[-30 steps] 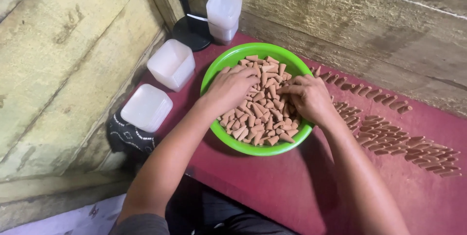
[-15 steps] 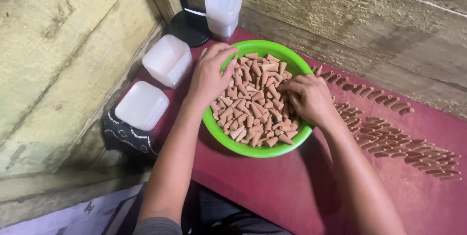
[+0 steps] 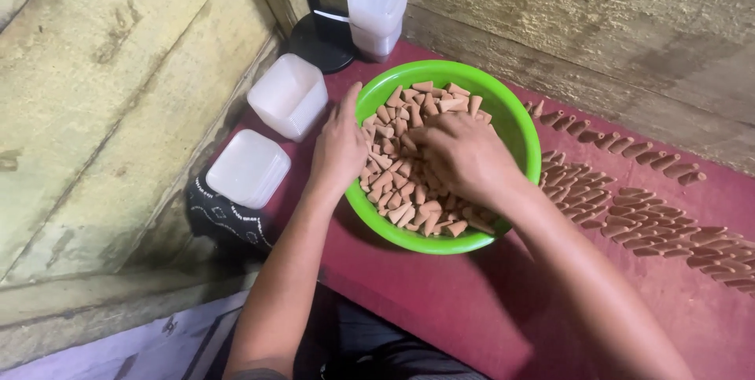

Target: Arranging small incense cones from a bowl into neat, organized rows on a table surface.

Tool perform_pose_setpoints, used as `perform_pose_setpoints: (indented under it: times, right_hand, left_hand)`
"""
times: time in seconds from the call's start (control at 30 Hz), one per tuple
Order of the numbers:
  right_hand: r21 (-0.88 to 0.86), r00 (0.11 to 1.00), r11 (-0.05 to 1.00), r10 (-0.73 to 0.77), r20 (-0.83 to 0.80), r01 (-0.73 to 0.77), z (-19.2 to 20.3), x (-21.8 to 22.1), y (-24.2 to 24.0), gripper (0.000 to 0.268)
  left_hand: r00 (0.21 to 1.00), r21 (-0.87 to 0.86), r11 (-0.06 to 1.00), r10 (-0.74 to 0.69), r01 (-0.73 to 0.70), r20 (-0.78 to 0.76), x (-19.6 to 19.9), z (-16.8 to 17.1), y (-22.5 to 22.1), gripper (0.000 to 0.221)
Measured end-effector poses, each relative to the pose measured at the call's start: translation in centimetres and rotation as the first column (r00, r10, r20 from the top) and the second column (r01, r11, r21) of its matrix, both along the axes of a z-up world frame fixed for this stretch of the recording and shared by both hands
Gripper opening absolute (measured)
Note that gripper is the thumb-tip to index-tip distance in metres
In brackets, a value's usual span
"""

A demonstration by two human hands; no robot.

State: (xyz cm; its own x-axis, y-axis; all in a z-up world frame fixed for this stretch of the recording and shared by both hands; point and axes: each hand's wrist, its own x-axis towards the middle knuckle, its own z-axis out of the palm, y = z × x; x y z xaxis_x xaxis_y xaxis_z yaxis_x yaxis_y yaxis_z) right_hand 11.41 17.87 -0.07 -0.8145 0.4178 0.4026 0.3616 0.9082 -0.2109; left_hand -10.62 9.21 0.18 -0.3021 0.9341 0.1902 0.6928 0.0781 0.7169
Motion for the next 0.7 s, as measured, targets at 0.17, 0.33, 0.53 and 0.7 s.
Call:
perform_pose_setpoints:
  times: [0.17,0.33,0.53,0.7]
  right_hand:
    - [-0.071,0.990,0.994,0.091,0.111,-0.083,-0.7,-4.4,0.1,0.029]
    - [-0.058,0.977,0.995,0.096,0.192,-0.087,-2.2,-4.0,1.1,0.024]
    - [-0.443,0.993,0.894,0.109,0.049,-0.076,2.7,-2.6,-0.5,0.019]
    - [-0.501,0.990,0.857,0.058,-0.129,-0.116,1.8,-2.3,-0.1,0.023]
  left_hand:
    - [0.998,0.000,1.000,0.013,-0.013,-0.061,-0.7,-1.6,0.6,0.062]
    - [0.998,0.021,0.999,0.030,-0.029,-0.062,-0.8,-1.7,0.7,0.062]
    - [0.998,0.035,0.999,0.044,-0.042,-0.037,-0.6,-2.1,0.6,0.060]
    - [0.997,0.059,0.998,0.041,-0.037,-0.058,-0.5,-2.3,0.5,0.060]
